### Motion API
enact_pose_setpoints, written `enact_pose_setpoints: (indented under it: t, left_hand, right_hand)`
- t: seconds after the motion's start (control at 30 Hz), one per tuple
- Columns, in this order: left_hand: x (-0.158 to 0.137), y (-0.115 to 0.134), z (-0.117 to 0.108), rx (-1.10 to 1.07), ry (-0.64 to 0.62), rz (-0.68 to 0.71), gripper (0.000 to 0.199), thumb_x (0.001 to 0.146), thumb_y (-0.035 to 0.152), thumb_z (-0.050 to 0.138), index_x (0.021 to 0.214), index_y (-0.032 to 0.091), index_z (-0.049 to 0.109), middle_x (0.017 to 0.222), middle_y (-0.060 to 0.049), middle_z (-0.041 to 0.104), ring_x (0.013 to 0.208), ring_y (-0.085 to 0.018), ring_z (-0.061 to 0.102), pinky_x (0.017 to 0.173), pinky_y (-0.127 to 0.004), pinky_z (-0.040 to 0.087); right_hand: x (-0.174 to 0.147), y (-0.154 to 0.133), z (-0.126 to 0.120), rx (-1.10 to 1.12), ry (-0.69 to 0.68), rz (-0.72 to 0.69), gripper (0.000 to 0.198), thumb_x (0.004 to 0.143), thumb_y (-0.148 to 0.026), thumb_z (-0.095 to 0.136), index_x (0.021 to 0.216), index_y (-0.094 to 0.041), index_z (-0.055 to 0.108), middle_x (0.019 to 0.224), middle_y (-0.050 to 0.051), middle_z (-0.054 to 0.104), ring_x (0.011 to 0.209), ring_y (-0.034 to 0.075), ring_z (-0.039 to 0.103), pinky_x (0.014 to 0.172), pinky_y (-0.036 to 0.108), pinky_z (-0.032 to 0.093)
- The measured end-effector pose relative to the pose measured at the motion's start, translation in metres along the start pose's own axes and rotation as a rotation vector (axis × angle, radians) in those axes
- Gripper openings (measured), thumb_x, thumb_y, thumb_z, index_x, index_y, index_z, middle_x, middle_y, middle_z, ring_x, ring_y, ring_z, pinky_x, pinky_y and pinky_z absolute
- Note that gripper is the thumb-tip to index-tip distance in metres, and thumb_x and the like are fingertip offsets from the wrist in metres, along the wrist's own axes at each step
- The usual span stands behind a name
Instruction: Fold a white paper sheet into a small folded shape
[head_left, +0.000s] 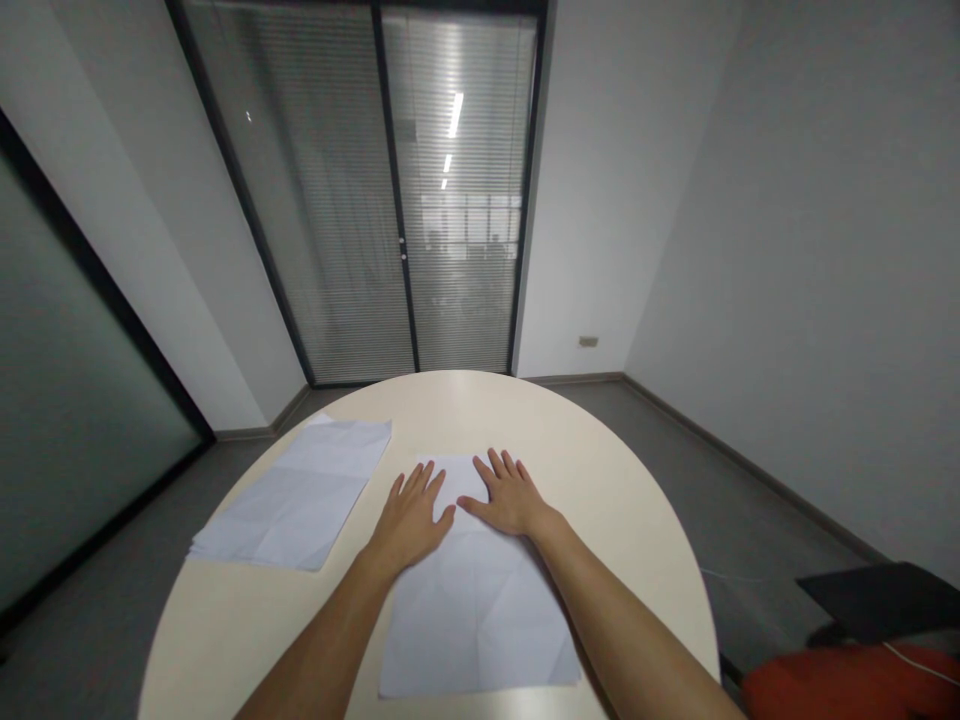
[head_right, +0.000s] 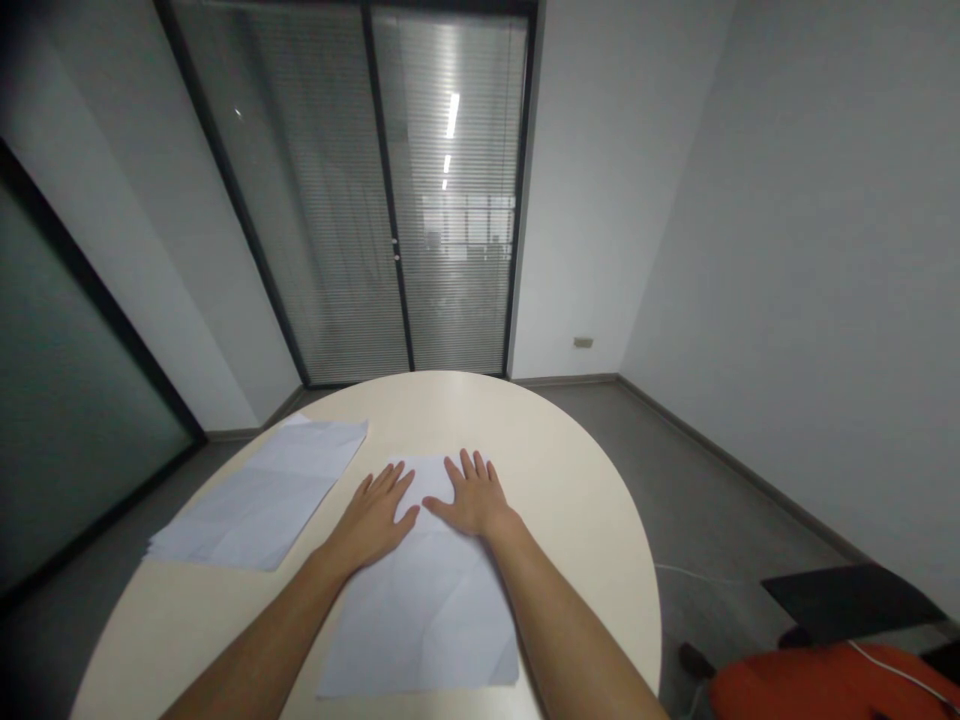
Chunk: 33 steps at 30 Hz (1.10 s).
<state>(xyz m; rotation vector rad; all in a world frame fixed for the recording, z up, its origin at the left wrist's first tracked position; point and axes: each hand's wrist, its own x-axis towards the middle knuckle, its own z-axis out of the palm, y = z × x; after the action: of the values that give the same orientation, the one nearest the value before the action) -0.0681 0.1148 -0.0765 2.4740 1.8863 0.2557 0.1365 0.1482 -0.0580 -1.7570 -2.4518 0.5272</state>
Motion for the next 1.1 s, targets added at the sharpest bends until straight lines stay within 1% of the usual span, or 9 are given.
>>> enact_pose_setpoints:
  t: [0.1,0.27,0.67,0.83,0.97,1.03,1.1]
  left_hand:
    - [-0.001,0.0,0.0,-0.016,-0.019,-0.007,0.062,0.099,0.047,0.041,0.154,0.017,0.04,0.164,-0.012,0.029,0.153,-0.029,0.023,0.124,-0.052,0.02]
    - [-0.002,-0.001,-0.001,-0.039,-0.034,0.005,0.062,0.099,0.048,0.041,0.154,0.019,0.039,0.165,-0.011,0.027,0.154,-0.029,0.021,0.125,-0.051,0.02]
    - [-0.004,0.0,-0.001,-0.039,-0.029,0.001,0.062,0.099,0.047,0.043,0.154,0.018,0.041,0.165,-0.013,0.028,0.153,-0.03,0.023,0.124,-0.051,0.02]
    - [-0.004,0.002,-0.003,-0.034,-0.014,0.008,0.062,0.099,0.047,0.042,0.153,0.016,0.043,0.163,-0.015,0.031,0.152,-0.033,0.025,0.124,-0.053,0.021]
    - [-0.005,0.006,-0.006,-0.053,-0.011,0.069,0.057,0.099,0.041,0.043,0.151,0.016,0.045,0.162,-0.012,0.035,0.151,-0.03,0.029,0.125,-0.052,0.018]
    - [-0.006,0.007,-0.006,-0.074,-0.025,0.098,0.058,0.098,0.042,0.045,0.151,0.018,0.045,0.163,-0.011,0.034,0.152,-0.03,0.028,0.125,-0.052,0.019]
    - [-0.006,0.008,-0.005,-0.087,-0.041,0.094,0.061,0.099,0.046,0.045,0.153,0.019,0.043,0.164,-0.011,0.032,0.153,-0.032,0.025,0.124,-0.053,0.021]
  right_hand:
    - [-0.001,0.0,0.0,0.004,0.004,0.004,0.099,0.087,-0.085,0.033,0.162,-0.021,0.02,0.169,0.011,0.004,0.156,0.034,-0.003,0.124,0.049,0.002]
    - [-0.001,0.0,0.0,0.015,-0.001,0.004,0.101,0.087,-0.085,0.033,0.162,-0.02,0.019,0.169,0.012,0.005,0.155,0.035,-0.003,0.124,0.05,0.001]
    - [-0.005,-0.001,-0.002,0.008,-0.007,-0.005,0.101,0.087,-0.085,0.03,0.162,-0.019,0.018,0.169,0.012,0.003,0.155,0.035,-0.004,0.124,0.051,0.0]
    - [-0.006,-0.002,-0.001,-0.006,0.041,-0.022,0.098,0.089,-0.084,0.028,0.162,-0.019,0.022,0.169,0.014,0.008,0.156,0.036,0.0,0.123,0.054,-0.001]
    - [0.0,0.0,0.004,-0.002,0.073,-0.044,0.095,0.089,-0.083,0.031,0.161,-0.02,0.026,0.168,0.014,0.012,0.155,0.036,0.003,0.123,0.055,-0.001]
    - [0.003,0.002,0.005,0.004,0.094,-0.048,0.092,0.091,-0.081,0.032,0.161,-0.02,0.027,0.168,0.015,0.013,0.155,0.037,0.004,0.123,0.056,0.0]
    - [0.004,0.003,0.003,0.003,0.11,-0.058,0.085,0.095,-0.075,0.032,0.16,-0.02,0.029,0.168,0.015,0.013,0.155,0.037,0.005,0.122,0.057,0.0]
